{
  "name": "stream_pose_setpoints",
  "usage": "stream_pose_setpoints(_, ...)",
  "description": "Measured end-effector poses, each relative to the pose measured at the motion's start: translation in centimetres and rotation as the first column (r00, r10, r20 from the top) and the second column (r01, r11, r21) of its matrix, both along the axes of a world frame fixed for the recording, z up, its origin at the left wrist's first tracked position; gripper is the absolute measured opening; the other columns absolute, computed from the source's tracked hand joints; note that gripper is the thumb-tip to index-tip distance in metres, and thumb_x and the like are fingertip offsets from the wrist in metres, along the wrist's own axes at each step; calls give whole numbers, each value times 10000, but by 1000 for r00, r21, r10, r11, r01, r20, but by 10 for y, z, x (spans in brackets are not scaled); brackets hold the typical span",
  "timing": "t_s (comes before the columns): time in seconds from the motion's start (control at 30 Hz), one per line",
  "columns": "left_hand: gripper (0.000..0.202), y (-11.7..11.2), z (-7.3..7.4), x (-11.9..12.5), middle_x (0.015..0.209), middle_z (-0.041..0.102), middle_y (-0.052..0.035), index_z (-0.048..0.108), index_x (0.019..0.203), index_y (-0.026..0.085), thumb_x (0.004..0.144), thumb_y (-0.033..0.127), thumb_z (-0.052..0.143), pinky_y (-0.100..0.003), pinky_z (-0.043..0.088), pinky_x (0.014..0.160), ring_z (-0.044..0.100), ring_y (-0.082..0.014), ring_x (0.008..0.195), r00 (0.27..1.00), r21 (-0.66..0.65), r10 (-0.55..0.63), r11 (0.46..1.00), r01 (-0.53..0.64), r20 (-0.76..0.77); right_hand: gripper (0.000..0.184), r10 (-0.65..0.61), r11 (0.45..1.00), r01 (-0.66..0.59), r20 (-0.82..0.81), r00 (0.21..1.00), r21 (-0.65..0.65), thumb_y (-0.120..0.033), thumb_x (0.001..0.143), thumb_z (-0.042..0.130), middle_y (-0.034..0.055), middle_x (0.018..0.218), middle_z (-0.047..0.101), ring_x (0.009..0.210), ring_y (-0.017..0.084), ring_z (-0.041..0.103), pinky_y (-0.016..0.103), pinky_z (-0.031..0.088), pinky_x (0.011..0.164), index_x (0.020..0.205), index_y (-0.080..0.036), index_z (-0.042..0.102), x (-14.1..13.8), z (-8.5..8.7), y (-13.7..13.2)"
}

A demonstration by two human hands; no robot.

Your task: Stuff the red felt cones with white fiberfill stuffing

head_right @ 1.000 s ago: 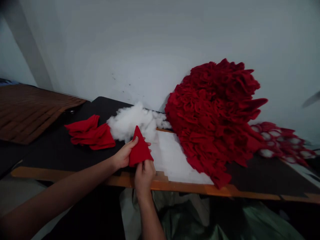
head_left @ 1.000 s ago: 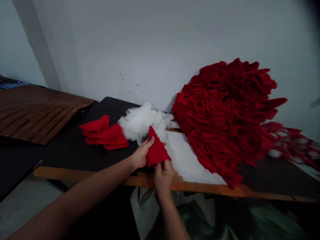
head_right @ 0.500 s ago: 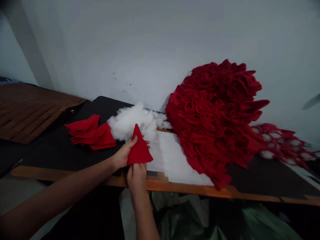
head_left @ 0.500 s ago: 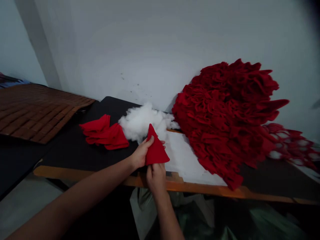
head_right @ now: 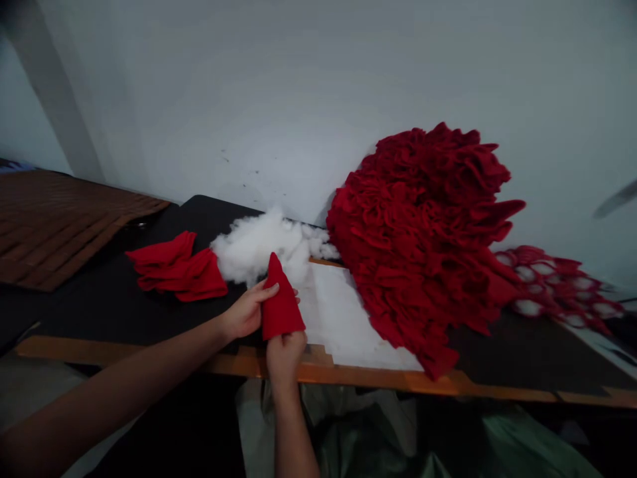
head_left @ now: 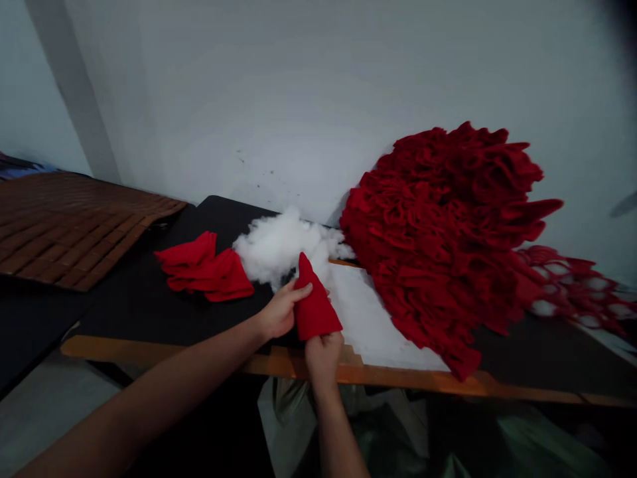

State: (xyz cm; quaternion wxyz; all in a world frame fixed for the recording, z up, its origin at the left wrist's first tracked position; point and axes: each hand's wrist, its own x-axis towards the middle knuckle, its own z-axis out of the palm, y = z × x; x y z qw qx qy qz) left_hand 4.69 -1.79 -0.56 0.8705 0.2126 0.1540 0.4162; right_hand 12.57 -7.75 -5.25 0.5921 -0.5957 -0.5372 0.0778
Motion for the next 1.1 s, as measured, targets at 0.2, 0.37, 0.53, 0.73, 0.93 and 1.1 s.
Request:
stream_pose_setpoints(0.2, 188, 5, 0, -1, 862, 642, -86, 529, 912, 139, 751, 217, 586, -335, 483, 795, 628, -176, 772, 990, -51, 142, 988, -143, -13, 297, -289, 929, 107, 515, 807, 354, -72, 757, 404, 152, 1016, 572, 1081, 259, 458, 483, 405, 870, 1007, -130, 553, -4, -10, -6)
stream_pose_setpoints(0.37, 290, 2, -2, -1, 945, 644, -127, 506, 1012, 153, 772, 306, 560, -402, 466, 809, 627, -227, 835, 998, 34, -46, 998, 44, 50, 431, -102, 982, -6, 558, 824, 188, -71, 730, 374, 138, 1017, 586, 1021, 252, 513, 460, 451, 819, 1139, -152, 483, 5, -16, 4)
stream_pose_setpoints(0.53, 335, 0, -2, -2, 1021, 624, -144, 475, 1091, 167, 787, 293, 538, -421, 455, 812, 624, -242, 861, 994, 73, -92, 993, 89, 50, 482, -11, 999, -13, 443, 897, 50, -118, 727, 398, 140, 1123, 564, 1080, 273, 502, 461, 461, 830, 1205, -157, 453, 7, -13, 0)
stream_pose_setpoints(0.73, 459, 1, -2, -4, 1162, 558, -112, 430, 1207, 239, 765, 229, 553, -394, 473, 768, 624, -242, 863, 998, 93, -59, 994, 59, -2, 459, 83, 997, -78, 390, 917, -29, -188, 796, 379, 147, 1179, 538, 1119, 256, 482, 456, 438, 877, 1250, -138, 416, 7, -9, -5)
stream_pose_setpoints(0.93, 447, 0, -9, 4, 1043, 632, -80, 502, 1161, 179, 728, 73, 520, -319, 407, 901, 606, -178, 906, 1000, 30, 8, 1000, -9, 23, 481, 182, 977, -146, 253, 950, -155, -180, 787, 382, 131, 1270, 468, 1202, 233, 405, 452, 327, 999, 1265, -136, 406, 6, 9, 7)
stream_pose_setpoints(1.1, 232, 4, -7, 2, 856, 671, -120, 629, 888, 82, 762, 257, 542, -324, 421, 868, 616, -200, 849, 996, 38, -92, 995, 92, -24, 461, 146, 988, -132, 245, 958, -76, -172, 778, 392, 109, 1250, 491, 1180, 222, 428, 444, 352, 981, 1237, -173, 440, 8, 11, 5)
